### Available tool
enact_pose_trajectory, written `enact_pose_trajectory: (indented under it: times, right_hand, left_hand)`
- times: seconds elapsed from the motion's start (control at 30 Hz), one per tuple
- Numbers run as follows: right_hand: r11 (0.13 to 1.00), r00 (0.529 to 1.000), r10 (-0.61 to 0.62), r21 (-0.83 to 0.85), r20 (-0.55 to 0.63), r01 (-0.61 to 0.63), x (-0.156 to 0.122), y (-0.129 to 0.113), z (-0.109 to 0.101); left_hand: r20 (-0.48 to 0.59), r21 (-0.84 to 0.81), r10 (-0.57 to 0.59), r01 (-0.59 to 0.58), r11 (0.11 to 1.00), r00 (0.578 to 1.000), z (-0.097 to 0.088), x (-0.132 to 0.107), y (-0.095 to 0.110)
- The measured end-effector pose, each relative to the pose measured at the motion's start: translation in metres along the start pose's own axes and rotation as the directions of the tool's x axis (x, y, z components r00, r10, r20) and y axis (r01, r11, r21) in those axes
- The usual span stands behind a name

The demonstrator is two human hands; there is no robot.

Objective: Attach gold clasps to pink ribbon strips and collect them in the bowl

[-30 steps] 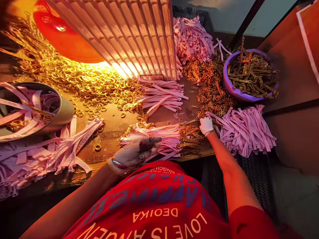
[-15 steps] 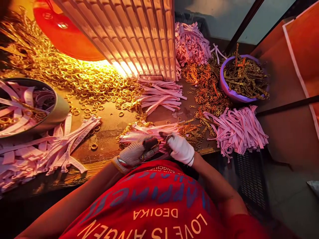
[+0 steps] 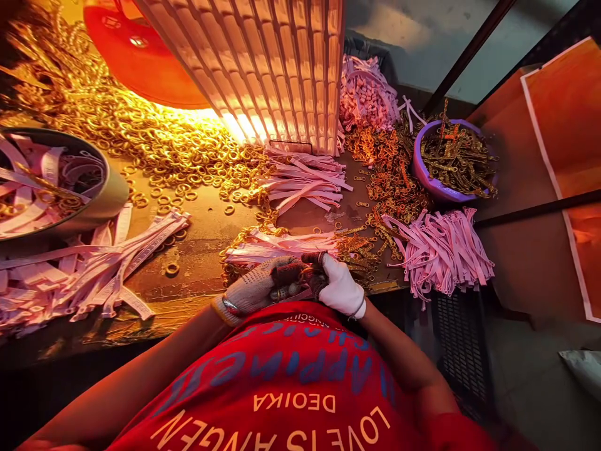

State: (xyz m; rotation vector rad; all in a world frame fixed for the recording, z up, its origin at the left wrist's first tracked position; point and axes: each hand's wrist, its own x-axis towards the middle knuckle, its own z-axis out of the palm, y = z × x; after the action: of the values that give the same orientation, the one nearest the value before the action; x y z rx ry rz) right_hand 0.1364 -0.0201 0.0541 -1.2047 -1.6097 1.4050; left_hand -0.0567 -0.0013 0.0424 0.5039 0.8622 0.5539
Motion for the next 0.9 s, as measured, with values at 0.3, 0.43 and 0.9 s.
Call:
enact_pose_trajectory:
  times: [0.3, 0.43, 0.9]
  right_hand:
    - [0.993, 0.986, 0.04, 0.119, -0.165, -0.021, -0.001, 0.013, 0.02]
    - [0.99, 0.972, 0.017, 0.14, -0.236, 0.016, -0.001, 0.011, 0.022]
    - [0.851, 0.937, -0.311, -0.393, 0.157, 0.349, 0.004, 0.017, 0.0]
  left_hand:
    - [0.0, 0.75, 0.582, -0.385, 0.538, 0.813, 0.0, 0.01, -0.011]
    - [0.128, 0.862, 0.661, -0.412, 0.294, 0.74, -0.002, 0.023, -0.015]
    - [0.058, 0.848, 0.528, -0.321, 0.421, 0.847, 0.006, 0.025, -0.005]
